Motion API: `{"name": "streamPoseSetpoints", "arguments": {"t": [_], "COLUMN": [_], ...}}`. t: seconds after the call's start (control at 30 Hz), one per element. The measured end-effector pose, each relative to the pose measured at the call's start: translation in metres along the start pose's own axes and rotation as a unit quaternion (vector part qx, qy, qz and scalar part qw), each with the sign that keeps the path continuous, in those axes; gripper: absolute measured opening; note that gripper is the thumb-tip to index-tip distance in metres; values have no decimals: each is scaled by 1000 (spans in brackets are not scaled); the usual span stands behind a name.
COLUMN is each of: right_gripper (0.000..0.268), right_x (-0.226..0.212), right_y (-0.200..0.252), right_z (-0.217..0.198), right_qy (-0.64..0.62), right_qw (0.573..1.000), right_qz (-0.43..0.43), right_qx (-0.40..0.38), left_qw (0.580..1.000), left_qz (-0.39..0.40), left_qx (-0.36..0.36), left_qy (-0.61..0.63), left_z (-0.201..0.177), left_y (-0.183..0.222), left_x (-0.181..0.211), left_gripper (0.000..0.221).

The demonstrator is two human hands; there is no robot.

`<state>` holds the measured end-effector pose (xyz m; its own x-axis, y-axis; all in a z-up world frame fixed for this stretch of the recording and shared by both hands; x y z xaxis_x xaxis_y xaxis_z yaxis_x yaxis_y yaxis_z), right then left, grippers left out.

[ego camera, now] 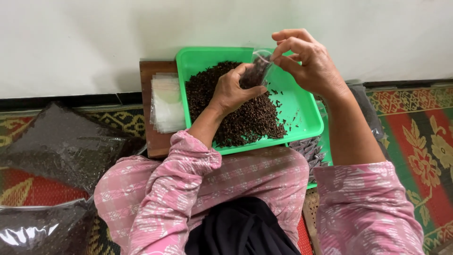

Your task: The person fills small plastic bags with cloves from a green tray using a small plastic cup and then seals the bags by hand.

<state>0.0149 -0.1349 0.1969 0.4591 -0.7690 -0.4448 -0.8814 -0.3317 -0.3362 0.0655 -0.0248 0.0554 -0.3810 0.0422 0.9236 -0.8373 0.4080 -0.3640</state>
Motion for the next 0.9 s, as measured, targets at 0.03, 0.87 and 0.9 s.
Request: {"name": "streamPoseSetpoints", "arguments": {"t": [0.03,0.87,0.9], "right_gripper": [5,5,6], "right_x": [-2,2,-2], "right_y": [3,19,20], "right_z": [-2,6,3], "right_qy": [1,189,210], "right_qw": [1000,975,970], "right_qz": [0,-46,-65], "right_qx": [1,-108,-102], "left_qw": [1000,994,993], "left_qz": [1,-62,-68], "left_qx": [-1,-88,-95], "left_qy": [0,-11,-17], "left_z": [1,17,18], "left_y": [1,4,4], "left_x": [1,-4,-4], "left_gripper": [66,33,35]}}
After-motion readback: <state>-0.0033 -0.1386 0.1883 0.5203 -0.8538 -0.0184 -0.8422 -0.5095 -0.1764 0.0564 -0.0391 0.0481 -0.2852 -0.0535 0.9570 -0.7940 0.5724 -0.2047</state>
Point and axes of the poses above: each hand's wrist, its own y-axis away from the middle knuckle, its own z-axis out of the palm, x = y × z, the point moved 9 cm from there along -y, towards the middle knuckle, and after that the axes turned 1 degree about z, right-handed, at the moved point
